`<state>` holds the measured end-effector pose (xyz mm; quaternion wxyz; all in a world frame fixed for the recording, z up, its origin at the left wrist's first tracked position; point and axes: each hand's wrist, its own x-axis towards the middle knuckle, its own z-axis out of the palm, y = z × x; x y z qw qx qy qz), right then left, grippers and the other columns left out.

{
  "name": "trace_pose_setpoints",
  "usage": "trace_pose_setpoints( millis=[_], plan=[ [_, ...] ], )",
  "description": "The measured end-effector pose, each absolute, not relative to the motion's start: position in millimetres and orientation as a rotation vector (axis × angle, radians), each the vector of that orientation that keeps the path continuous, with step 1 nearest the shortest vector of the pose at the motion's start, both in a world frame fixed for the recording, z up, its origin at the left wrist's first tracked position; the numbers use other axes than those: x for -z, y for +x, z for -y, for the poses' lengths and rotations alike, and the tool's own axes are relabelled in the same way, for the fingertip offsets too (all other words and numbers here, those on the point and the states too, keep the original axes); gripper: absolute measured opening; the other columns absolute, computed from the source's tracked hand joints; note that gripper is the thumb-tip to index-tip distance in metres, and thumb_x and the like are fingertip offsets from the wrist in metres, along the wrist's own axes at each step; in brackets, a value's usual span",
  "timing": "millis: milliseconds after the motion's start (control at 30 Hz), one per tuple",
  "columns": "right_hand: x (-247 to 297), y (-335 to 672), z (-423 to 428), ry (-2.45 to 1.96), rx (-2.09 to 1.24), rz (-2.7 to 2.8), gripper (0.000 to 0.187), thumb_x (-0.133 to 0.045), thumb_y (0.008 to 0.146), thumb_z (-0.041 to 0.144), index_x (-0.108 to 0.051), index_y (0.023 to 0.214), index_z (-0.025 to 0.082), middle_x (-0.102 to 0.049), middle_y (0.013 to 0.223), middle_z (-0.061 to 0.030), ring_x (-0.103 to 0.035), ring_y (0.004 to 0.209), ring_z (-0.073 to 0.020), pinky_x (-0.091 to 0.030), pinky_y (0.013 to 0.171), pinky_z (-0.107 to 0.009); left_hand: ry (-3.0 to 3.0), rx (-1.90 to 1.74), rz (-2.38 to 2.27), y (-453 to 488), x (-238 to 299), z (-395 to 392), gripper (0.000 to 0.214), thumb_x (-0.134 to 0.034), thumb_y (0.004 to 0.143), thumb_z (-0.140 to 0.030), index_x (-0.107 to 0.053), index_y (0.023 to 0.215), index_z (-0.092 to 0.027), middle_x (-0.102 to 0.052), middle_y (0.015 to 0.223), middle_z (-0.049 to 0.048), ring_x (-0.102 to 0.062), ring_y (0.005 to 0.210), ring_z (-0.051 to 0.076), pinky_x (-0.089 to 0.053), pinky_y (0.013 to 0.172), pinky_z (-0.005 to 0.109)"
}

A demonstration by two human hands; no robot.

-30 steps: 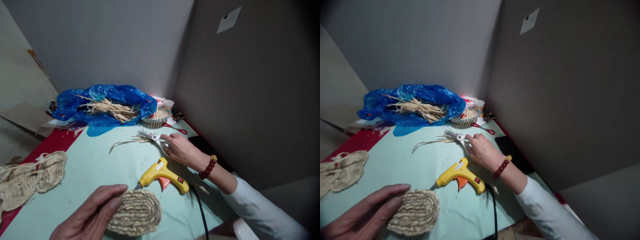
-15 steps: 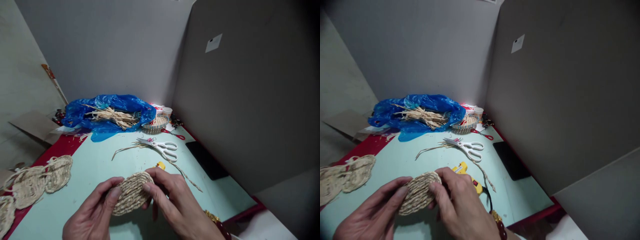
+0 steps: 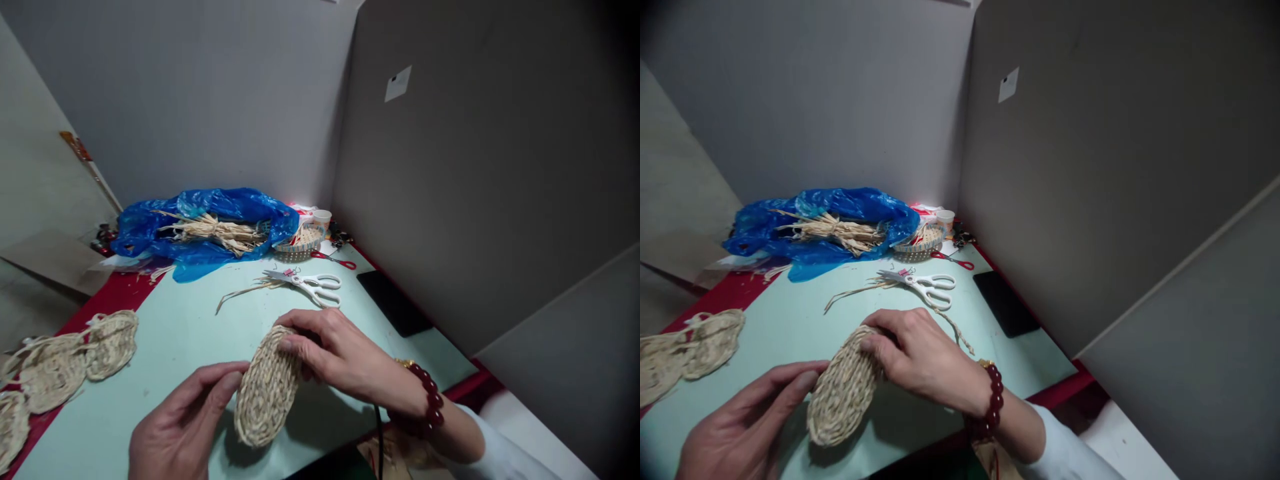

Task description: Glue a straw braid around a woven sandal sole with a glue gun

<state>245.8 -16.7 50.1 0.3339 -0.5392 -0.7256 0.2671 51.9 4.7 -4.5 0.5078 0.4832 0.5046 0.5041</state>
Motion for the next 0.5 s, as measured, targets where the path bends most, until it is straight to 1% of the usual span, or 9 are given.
trace_pose_setpoints(
  millis=[67, 133, 200, 400, 500],
  plan=[
    [-52.2, 248.6, 14.8, -1.372, -0.721, 1.926, 0.021, -0.051, 0.100, 0.027, -0.069, 0.099, 0.016, -0.063, 0.077, 0.0012, -0.053, 0.065, -0.0110, -0.039, 0.063, -0.022, 1.146, -1.165, -1.179, 49.8, 2.2, -5.5, 0.028, -0.085, 0.064, -0.045, -0.078, 0.084, -0.027, -0.078, 0.081, -0.0015, -0.069, 0.081, 0.015, -0.052, 0.075, 0.012],
    [-53.5, 248.6, 14.5, -1.361, -0.695, 1.956, 0.022, -0.050, 0.100, 0.027, -0.068, 0.104, 0.015, -0.064, 0.077, 0.0005, -0.053, 0.065, -0.0114, -0.039, 0.062, -0.022, 1.131, -1.111, -1.127, 48.3, 2.4, -7.2, 0.039, -0.086, 0.064, -0.044, -0.074, 0.097, -0.027, -0.076, 0.080, -0.0008, -0.068, 0.080, 0.015, -0.052, 0.072, 0.014],
    [-54.4, 246.5, 14.9, -1.361, -0.664, 2.004, 0.023, -0.050, 0.101, 0.028, -0.068, 0.106, 0.015, -0.064, 0.076, 0.0004, -0.053, 0.065, -0.0119, -0.039, 0.063, -0.022, 1.153, -1.061, -1.079, 46.2, 5.9, -9.8, 0.044, -0.086, 0.065, -0.042, -0.071, 0.103, -0.025, -0.073, 0.077, -0.0002, -0.066, 0.077, 0.015, -0.052, 0.068, 0.015],
    [-56.5, 240.9, 10.1, -1.338, -0.636, 2.132, 0.027, -0.051, 0.101, 0.033, -0.069, 0.109, 0.014, -0.066, 0.077, -0.0008, -0.054, 0.067, -0.0133, -0.038, 0.064, -0.023, 1.041, -1.036, -0.977, 38.3, 16.3, -11.9, 0.040, -0.089, 0.064, -0.032, -0.069, 0.097, -0.023, -0.068, 0.073, -0.0010, -0.061, 0.074, 0.014, -0.052, 0.068, 0.018],
    [-56.0, 242.5, 4.3, -1.266, -0.718, 2.159, 0.030, -0.049, 0.102, 0.035, -0.069, 0.110, 0.013, -0.069, 0.084, -0.0030, -0.058, 0.073, -0.0138, -0.041, 0.068, -0.023, 0.951, -0.992, -0.915, 40.0, 11.5, -8.1, 0.038, -0.089, 0.063, -0.030, -0.069, 0.094, -0.024, -0.065, 0.070, -0.0028, -0.061, 0.070, 0.013, -0.052, 0.065, 0.017]
  ],
)
